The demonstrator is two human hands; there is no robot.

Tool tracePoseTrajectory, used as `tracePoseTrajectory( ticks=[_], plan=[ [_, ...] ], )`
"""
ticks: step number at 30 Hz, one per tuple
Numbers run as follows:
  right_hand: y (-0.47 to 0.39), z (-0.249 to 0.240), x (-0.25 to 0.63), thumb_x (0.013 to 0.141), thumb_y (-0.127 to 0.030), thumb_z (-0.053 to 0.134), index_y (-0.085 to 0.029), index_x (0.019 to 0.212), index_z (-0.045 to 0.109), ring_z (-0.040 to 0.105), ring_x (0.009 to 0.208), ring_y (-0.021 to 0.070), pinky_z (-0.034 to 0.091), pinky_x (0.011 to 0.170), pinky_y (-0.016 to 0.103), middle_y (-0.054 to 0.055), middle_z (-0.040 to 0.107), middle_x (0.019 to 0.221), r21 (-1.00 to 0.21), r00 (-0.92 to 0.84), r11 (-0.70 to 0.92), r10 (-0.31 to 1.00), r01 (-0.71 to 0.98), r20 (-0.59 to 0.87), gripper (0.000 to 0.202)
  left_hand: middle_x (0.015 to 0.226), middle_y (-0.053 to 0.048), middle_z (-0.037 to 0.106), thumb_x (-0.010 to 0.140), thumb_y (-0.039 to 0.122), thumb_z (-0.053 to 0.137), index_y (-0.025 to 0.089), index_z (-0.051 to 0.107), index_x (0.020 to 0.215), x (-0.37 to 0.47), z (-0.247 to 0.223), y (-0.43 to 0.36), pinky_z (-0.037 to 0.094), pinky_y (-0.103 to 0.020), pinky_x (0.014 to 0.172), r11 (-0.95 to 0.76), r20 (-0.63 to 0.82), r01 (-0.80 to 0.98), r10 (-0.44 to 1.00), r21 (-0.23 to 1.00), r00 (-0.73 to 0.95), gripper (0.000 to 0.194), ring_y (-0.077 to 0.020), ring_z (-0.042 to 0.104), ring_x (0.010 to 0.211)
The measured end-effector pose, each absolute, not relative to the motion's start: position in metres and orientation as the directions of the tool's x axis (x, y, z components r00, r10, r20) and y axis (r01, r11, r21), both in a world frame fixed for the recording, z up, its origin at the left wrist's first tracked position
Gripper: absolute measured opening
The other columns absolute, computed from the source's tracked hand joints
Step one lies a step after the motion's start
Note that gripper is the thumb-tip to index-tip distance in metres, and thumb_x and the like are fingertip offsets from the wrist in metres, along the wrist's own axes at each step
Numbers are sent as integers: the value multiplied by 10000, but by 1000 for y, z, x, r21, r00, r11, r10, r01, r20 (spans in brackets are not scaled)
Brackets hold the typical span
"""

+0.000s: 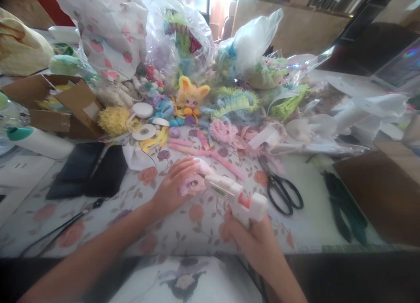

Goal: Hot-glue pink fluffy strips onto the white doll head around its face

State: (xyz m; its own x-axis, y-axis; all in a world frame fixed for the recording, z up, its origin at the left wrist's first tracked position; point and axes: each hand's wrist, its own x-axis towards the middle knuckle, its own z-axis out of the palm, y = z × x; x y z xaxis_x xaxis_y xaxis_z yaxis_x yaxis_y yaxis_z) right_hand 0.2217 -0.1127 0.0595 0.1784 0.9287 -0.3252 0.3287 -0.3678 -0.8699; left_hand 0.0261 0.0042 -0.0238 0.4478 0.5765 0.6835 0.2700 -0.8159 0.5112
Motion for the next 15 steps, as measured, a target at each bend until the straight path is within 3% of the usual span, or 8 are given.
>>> tracePoseTrajectory(
  ticks=[9, 15],
  plan=[
    [-114, 60, 224, 810, -405, 561, -179, 626, 549, 476, 464, 123, 397, 459, 241, -1, 546, 498, -877, 177, -382, 923, 291, -343, 292, 1317, -130, 544, 828, 259, 654, 230, 444, 1350, 27, -26, 4, 398, -508, 1070, -805, 686, 286, 593, 520, 422, 563, -296, 447, 1293],
    [-112, 61, 221, 799, -389, 565, -193, 615, 536, 482, 474, 129, 401, 491, 252, -16, 536, 494, -860, 168, -362, 932, 360, -321, 270, 1306, -132, 549, 849, 264, 624, 233, 426, 1359, 25, -24, 4, 406, -508, 1063, -809, 676, 281, 586, 516, 446, 549, -295, 431, 1312]
  ],
)
